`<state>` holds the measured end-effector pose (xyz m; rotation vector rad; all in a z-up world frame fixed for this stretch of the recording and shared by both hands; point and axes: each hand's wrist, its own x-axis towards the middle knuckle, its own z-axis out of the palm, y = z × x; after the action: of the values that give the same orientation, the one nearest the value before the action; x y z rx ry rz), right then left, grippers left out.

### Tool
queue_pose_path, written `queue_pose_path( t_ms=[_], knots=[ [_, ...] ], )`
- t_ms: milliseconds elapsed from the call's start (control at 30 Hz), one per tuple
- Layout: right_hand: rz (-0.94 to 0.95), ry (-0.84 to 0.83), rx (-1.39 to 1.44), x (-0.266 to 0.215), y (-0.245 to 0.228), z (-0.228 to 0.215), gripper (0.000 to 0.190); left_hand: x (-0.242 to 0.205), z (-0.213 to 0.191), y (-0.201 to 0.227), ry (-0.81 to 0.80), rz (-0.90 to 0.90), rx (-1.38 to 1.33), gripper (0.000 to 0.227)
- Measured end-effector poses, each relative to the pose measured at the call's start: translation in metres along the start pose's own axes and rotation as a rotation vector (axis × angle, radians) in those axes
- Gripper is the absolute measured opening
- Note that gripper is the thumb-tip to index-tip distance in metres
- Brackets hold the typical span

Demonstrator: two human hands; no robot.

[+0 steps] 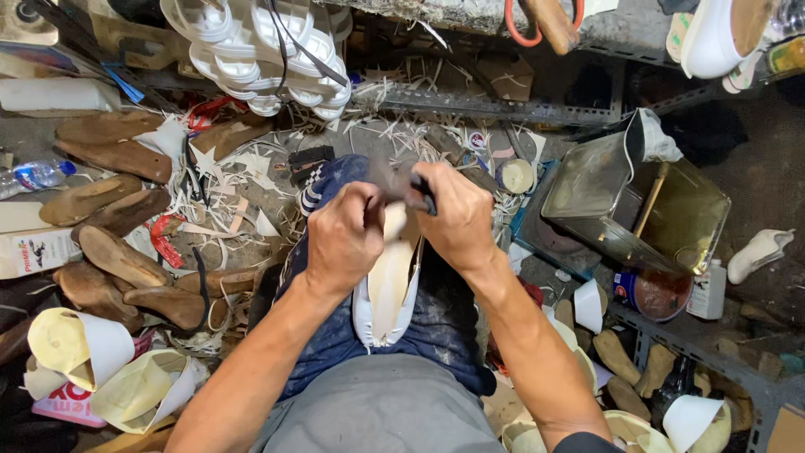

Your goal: The person uses a hammer to tap and shape the sole of a white shoe held on their lap. They repeatedly adjust the shoe's position, inspect the sole, and continue hammering different areas to refine the shape.

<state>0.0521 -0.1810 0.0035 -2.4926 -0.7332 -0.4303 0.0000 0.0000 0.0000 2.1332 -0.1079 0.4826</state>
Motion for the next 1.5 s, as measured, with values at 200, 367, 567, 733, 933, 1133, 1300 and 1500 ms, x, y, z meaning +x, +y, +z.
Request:
queue_pose_path(
  t_ms=[200, 367, 567, 733, 933, 1133, 1300, 1500],
  knots=[
    [0.365, -0.040, 0.322, 0.009, -0.036, -0.042, 0.018, -0.002, -0.024, 0.024, -0.156, -0.139, -0.101, 0.009],
    [0.764, -0.156, 0.333, -0.020, -0.077, -0.067, 0.051, -0.050, -0.043, 0.038, -0.207, -0.407, -0.137, 0.053],
    [0.876, -0.110, 0.346, -0.053, -0.068, -0.061, 0.027, -0.052, -0.040, 0.034, -0.117, -0.439, -0.234, 0.041],
    [0.940, -0.090, 0.411, -0.060, -0.058, -0.054, 0.023, -0.046, -0.041, 0.030, -0.187, -0.519, -0.326, 0.045],
    [0.970, -0.079, 0.443, -0.079, -0.064, -0.065, 0.026, -0.007, -0.032, 0.045, -0.424, -0.467, -0.416, 0.079],
    [0.971, -0.091, 0.727, -0.102, -0.073, -0.103, 0.023, -0.002, -0.069, 0.079, -0.406, -0.262, -0.510, 0.103],
    [1.105, -0.324, 0.592, -0.108, -0.079, -0.133, 0.045, -0.045, -0.067, 0.061, -0.306, 0.260, -0.521, 0.112],
    [1.036, -0.540, 0.491, -0.115, -0.104, -0.160, 0.037, -0.031, -0.068, 0.064, -0.297, 0.218, -0.433, 0.092]
  ],
)
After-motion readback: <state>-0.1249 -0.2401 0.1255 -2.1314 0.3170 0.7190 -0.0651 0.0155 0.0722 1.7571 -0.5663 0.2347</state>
